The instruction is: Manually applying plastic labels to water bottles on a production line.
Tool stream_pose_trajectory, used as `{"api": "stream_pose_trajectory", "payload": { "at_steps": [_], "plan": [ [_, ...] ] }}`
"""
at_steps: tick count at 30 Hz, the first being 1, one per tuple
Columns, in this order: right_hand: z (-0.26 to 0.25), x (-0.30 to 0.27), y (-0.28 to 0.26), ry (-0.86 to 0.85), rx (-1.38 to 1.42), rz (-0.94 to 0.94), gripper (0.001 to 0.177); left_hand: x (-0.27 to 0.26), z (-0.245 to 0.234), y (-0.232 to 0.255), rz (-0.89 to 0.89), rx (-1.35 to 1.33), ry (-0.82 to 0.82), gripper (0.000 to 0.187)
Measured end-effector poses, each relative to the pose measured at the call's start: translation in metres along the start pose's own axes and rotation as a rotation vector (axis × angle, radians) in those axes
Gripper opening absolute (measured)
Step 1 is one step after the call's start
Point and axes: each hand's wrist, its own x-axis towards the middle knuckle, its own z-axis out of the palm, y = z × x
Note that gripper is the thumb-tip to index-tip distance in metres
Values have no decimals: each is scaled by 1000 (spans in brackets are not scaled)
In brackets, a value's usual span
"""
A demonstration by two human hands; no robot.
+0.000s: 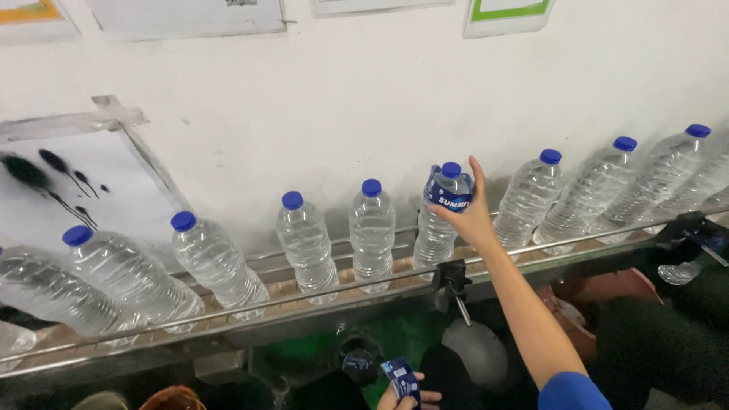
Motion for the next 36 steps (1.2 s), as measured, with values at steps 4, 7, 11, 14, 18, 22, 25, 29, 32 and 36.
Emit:
{"api": "stream_pose_trajectory", "payload": {
  "at_steps": [4,7,11,14,18,22,25,29,32,36],
  "plan": [
    [-19,-11,23,-10,-52,-32,121,-5,7,14,-10,38,25,41],
    [-34,-11,19,-51,-42,63,124,-13,18,21,-99,24,142,40],
    [-47,-10,26,-44,-144,-22,129,-12,14,15,16,194,15,46],
    [-52,-7,24,-50,-119,90,128,-20,24,35,-20,175,56,52],
    [-75,-11,18,-20,-36,136,126,-31,38,40,-28,135,169,50],
    [-88,-7,12,-25,-185,276,124,-40,56,61,1,114,192,39],
    [-82,-29,-9,28,-254,237,132,-42,63,79,100,307,124,38],
    [-30,-115,-39,-68,-449,-18,109,-29,66,85,258,276,130,37],
    [-4,-161,-21,-540,-324,31,69,-30,65,84,435,402,142,42],
    [-5,-165,-11,-648,-119,115,8,-29,64,92,374,352,183,59]
  ]
}}
